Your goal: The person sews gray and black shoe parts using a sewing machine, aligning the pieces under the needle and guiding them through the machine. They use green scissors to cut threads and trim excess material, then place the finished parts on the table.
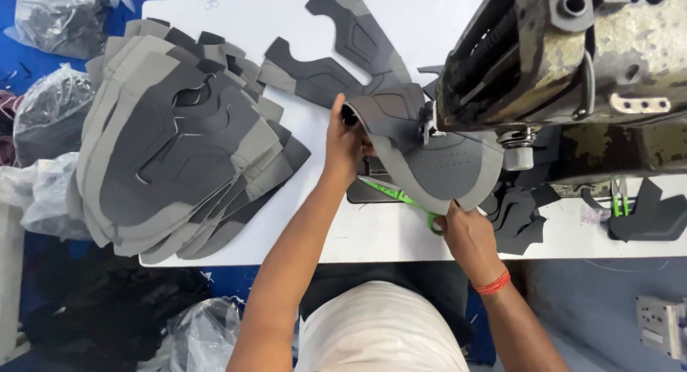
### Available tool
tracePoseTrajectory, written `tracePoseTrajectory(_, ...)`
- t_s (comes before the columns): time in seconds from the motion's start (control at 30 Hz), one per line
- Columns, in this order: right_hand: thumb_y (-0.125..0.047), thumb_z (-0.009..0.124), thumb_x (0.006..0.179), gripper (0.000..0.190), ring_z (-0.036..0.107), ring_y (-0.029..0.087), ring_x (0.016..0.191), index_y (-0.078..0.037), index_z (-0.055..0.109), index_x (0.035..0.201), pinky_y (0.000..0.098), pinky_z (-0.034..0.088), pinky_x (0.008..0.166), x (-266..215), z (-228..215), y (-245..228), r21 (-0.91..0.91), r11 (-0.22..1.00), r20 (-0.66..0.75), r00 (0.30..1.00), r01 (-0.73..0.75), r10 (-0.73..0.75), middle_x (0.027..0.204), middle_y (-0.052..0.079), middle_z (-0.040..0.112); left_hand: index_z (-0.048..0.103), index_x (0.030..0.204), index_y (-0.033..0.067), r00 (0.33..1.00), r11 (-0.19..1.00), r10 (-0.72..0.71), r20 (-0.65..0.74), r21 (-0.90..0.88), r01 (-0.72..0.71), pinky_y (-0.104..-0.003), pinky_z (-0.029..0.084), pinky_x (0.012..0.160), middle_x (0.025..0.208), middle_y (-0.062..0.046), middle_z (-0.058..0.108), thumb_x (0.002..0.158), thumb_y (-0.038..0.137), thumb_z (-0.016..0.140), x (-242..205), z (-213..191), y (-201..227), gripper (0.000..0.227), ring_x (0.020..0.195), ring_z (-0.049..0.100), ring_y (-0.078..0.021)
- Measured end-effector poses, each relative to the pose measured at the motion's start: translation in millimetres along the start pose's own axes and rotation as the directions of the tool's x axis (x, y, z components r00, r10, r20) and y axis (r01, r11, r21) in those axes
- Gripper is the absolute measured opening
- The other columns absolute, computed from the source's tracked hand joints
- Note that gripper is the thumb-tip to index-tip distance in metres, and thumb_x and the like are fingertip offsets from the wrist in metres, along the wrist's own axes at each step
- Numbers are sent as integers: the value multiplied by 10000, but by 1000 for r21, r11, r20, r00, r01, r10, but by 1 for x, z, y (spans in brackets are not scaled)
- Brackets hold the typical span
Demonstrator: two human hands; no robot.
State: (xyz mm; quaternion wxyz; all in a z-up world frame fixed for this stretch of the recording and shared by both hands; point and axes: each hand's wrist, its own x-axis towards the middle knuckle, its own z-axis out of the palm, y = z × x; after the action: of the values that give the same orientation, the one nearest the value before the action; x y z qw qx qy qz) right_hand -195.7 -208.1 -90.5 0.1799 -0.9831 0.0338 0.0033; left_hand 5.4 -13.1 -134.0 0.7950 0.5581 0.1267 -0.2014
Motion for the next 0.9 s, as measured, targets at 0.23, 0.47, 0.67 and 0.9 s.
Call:
tracePoseTrajectory(0.23, -214, 749, 807, 259, 686, 366, 702, -43, 714, 997, 456, 555, 627, 6, -3, -2, -145, 989, 141, 990, 29, -8, 862, 170, 699, 629, 1239, 103, 910, 828, 414, -3, 416, -375, -333, 447, 584, 883, -65, 661, 1054, 207, 639, 96, -28, -30, 212, 719, 609, -252)
tracePoseTrajectory(0.47, -257, 681, 808, 272, 668, 241, 654, -81, 761, 999, 387, 522, 644, 0, -55, -25, 322, 876, 559, 819, -358, 129, 771, 120, 725, 643, 948, 56, 621, 115, 684, 383, 784, -610, -462, 485, 788, 924, -149, 636, 810, 164, 950, 21, -42, 70, 354, 911, 612, -392)
tracePoseTrajectory(0.67, -236, 717, 830, 240, 605, 195, 673, -33, 677, 952, 368, 494, 628, -19, -29, -25, 566, 702, 634, 772, -433, -35, 733, 126, 681, 526, 1243, 51, 618, 193, 681, 393, 717, -670, -433, 521, 908, 1168, -162, 622, 796, -56, 784, -14, -84, 61, 527, 1094, 619, -391)
tracePoseTrajectory(0.9, -442, 826, 748, 496, 585, 224, 585, -51, 627, 982, 387, 467, 584, 4, -7, -60, 342, 886, 579, 813, -312, 63, 637, 130, 620, 499, 1412, 68, 903, 712, 364, 226, 558, -427, -315, 568, 833, 1129, -104, 600, 820, -77, 753, -85, -91, 75, 659, 923, 666, -168)
